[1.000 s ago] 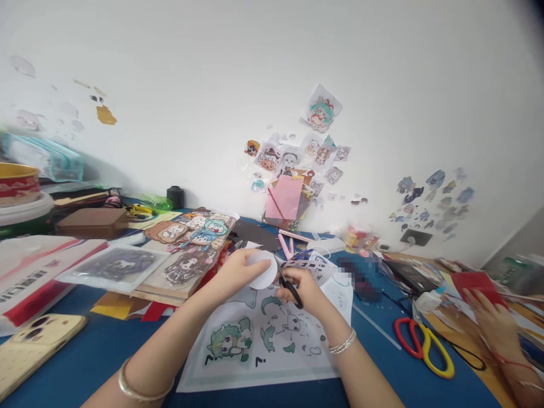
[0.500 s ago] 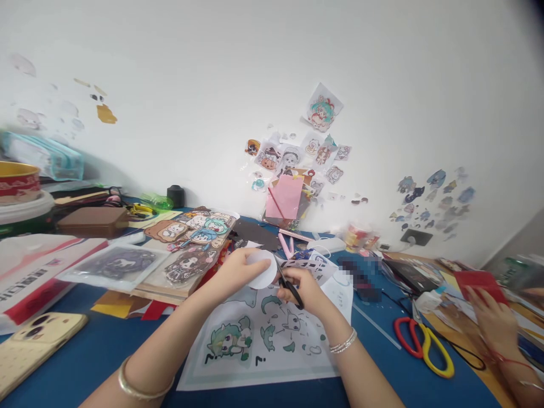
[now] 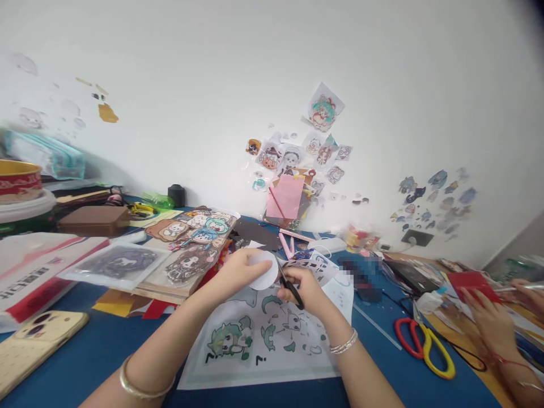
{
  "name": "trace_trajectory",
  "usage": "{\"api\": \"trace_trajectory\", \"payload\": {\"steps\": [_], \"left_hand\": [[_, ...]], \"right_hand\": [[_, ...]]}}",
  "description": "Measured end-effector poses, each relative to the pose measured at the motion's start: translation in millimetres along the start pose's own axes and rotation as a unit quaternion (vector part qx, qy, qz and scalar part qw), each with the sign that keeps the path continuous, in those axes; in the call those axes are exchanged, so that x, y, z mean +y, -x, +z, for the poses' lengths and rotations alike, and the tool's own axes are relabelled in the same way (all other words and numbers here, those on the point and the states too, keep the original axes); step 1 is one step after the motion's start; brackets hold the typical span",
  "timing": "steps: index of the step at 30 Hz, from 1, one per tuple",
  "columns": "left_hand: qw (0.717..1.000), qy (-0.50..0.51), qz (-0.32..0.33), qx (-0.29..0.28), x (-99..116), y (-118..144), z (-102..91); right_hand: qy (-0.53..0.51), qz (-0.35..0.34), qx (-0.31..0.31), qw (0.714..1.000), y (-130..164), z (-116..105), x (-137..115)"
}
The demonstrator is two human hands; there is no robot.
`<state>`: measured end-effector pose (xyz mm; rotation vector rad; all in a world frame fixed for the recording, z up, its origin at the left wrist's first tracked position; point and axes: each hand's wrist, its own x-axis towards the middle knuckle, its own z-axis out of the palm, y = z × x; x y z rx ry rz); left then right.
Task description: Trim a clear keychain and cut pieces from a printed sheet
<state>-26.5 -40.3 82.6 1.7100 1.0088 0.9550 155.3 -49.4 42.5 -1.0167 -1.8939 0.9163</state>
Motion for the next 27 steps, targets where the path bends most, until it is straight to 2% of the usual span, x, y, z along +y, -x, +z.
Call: {"api": "trace_trajectory", "payload": {"steps": [9,17,27], "left_hand": [[0.999,-0.03,-0.003,0.033,-2.0,-1.5,0.8],[0.998,-0.043,0.022,0.028,-0.4,-1.3,-1.7],[0.997,-0.065,0.037,0.015,-2.0,-1.8,-3.2]], "right_hand": [[0.003,-0.005,0.006,1.0,-0.3,-1.5,0.8],[-0.003,0.003,0.003,1.0,-0.3,-2.4,5.7],[-0.008,0.023,-0.014,1.0,0.9,0.4,-2.9]]}}
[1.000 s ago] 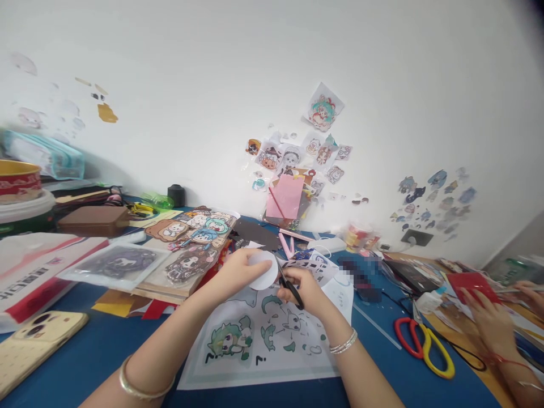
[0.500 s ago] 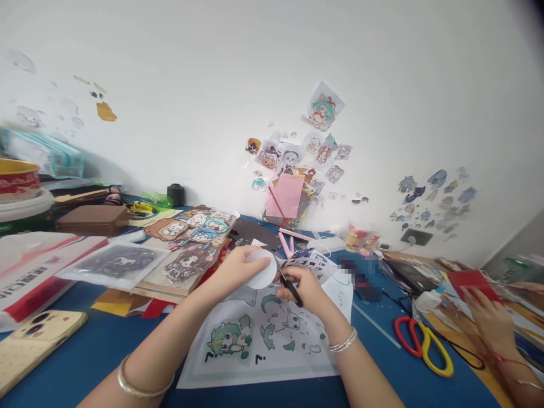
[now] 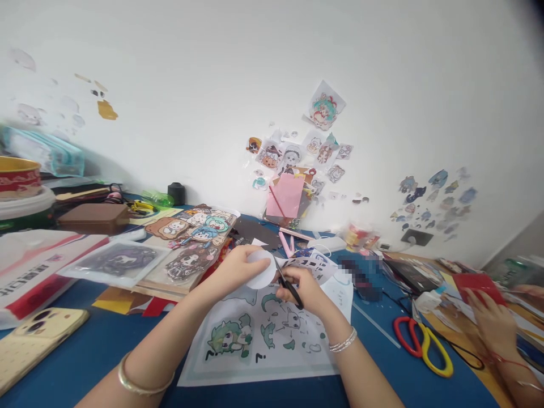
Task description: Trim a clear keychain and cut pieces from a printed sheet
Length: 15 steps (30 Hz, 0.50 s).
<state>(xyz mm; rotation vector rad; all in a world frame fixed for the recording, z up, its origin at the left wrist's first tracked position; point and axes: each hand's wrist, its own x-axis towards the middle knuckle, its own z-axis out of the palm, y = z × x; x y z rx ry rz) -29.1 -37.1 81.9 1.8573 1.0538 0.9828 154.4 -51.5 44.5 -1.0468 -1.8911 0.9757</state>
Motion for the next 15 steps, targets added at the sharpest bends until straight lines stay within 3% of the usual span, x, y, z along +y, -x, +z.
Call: {"api": "trace_trajectory", "payload": {"steps": [8,15], "left_hand": [[0.999,-0.027,0.022,0.007,-2.8,-2.4,-1.2],[0.999,-0.033,0.027,0.007,-2.0,-1.4,-0.5]], "right_hand": [[-0.018,0.016,-0.041,0.999,0.2,-2.6,9.1],[-0.037,0.015,-0.041,0.998,-0.9,-1.3,10.6]]}}
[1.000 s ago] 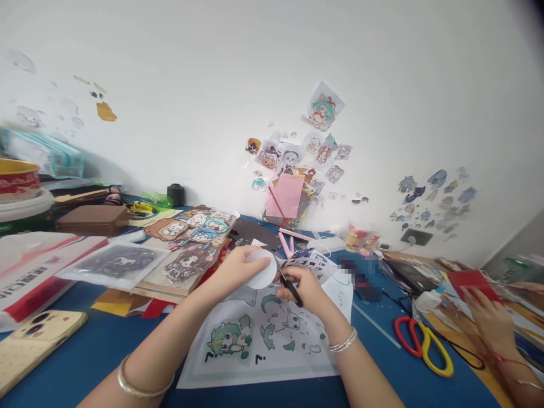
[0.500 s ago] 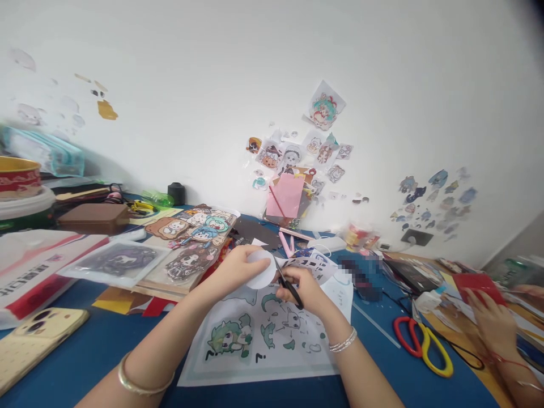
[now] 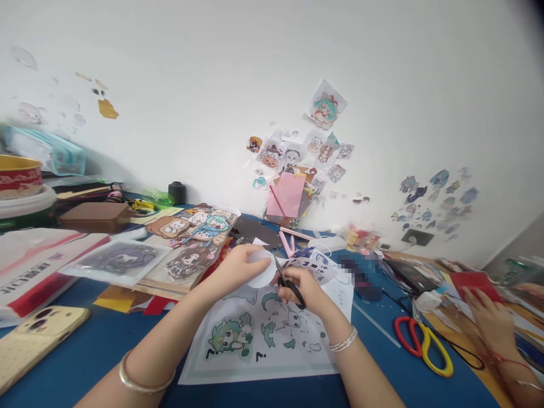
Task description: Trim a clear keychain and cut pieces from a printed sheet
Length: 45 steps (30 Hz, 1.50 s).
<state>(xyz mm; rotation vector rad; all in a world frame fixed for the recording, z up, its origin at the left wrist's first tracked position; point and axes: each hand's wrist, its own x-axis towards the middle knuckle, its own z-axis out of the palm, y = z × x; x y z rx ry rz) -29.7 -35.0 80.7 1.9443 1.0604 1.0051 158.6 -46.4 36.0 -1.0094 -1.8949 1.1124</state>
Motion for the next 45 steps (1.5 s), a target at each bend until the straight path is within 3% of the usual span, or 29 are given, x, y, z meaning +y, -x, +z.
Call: {"api": "trace_trajectory", "payload": {"steps": [20,45], "left_hand": [[0.999,0.032,-0.023,-0.013,3.8,1.7,-2.1],[0.997,0.055,-0.041,-0.044,0.8,1.5,-7.9]], "right_hand": [[0.01,0.006,0.034,0.999,0.7,3.3,-7.2],[0.038,0.008,0.026,0.999,1.3,0.7,-6.0]]}}
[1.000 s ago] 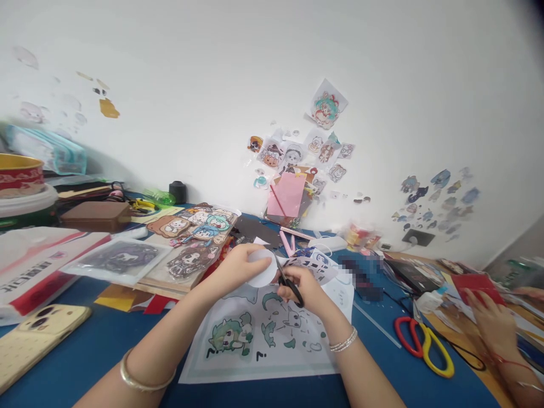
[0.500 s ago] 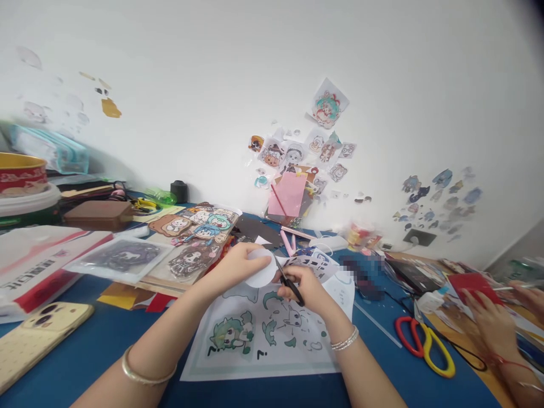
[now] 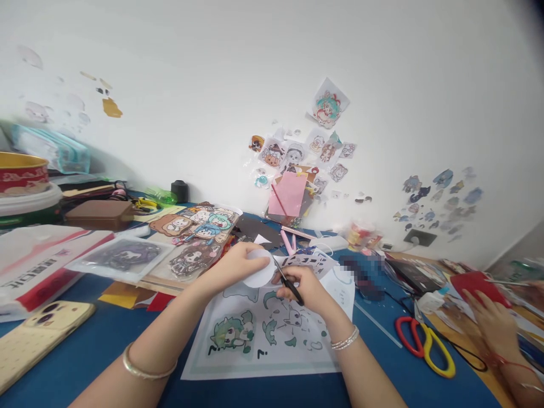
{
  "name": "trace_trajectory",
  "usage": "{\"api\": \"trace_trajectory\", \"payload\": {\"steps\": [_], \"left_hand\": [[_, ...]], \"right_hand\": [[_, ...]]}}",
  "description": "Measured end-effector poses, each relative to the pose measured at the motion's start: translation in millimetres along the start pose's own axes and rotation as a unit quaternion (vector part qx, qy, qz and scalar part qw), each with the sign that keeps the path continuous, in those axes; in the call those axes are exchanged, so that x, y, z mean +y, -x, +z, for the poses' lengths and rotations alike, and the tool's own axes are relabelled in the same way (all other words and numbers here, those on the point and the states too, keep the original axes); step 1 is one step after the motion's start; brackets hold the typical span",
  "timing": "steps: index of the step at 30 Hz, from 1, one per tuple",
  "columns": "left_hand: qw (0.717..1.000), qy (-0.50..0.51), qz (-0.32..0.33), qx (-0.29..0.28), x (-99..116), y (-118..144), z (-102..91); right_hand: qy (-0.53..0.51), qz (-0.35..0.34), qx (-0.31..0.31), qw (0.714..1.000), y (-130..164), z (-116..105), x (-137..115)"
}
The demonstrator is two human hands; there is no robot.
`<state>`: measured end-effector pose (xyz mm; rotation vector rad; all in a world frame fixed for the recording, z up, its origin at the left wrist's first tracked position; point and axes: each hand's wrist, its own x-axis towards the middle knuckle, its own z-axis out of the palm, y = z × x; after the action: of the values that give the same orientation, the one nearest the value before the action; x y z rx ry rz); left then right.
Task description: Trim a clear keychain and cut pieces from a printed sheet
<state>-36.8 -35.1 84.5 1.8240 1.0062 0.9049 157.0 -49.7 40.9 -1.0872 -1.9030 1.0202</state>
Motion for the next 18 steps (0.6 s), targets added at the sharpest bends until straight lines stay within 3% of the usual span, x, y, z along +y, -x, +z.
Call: {"api": "trace_trajectory", "payload": {"steps": [10,18], "left_hand": [[1.0,0.021,0.001,-0.007,-3.8,-1.3,-1.3],[0.999,0.039,0.018,-0.029,-0.5,3.4,-3.5]], "right_hand": [[0.0,0.001,-0.002,1.0,0.7,1.6,-3.3],[-0.024,-0.051,-0.026,0.998,4.3,3.6,-7.8]]}}
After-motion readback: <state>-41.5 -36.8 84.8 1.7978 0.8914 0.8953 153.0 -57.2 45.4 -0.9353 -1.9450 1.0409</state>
